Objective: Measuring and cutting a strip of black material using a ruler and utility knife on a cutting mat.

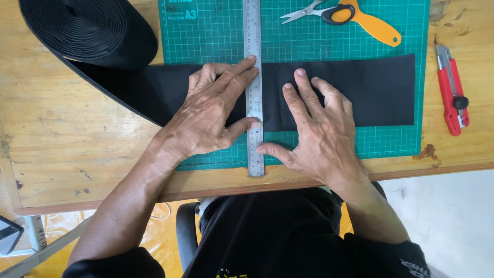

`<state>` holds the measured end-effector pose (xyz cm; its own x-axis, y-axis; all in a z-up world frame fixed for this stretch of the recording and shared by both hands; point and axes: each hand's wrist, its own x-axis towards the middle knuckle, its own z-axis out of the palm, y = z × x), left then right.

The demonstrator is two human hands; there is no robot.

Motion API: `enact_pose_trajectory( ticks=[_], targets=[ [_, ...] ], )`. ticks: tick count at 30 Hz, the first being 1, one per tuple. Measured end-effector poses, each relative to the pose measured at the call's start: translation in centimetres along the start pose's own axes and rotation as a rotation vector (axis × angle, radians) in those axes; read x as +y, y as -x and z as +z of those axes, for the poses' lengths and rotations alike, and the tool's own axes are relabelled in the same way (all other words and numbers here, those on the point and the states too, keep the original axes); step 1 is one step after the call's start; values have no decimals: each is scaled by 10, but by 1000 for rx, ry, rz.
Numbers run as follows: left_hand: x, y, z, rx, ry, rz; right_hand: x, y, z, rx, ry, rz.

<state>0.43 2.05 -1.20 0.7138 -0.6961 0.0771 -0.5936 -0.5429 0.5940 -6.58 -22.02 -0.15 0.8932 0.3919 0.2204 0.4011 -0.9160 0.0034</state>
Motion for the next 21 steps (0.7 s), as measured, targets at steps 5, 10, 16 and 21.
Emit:
enact_pose_trajectory(
  ticks=[5,10,16,21],
  targets=[
    [-2,0,2,10,-36,11,1,0,1,-25,-3,1],
    [-2,0,2,21,-49,23,3,2,3,-17,-5,-3],
    [-3,0,2,24,-63,22,3,3,2,-24,6,-11],
    [-3,1,4,40,-78,36,3,3,2,-24,-17,-16]
  ],
)
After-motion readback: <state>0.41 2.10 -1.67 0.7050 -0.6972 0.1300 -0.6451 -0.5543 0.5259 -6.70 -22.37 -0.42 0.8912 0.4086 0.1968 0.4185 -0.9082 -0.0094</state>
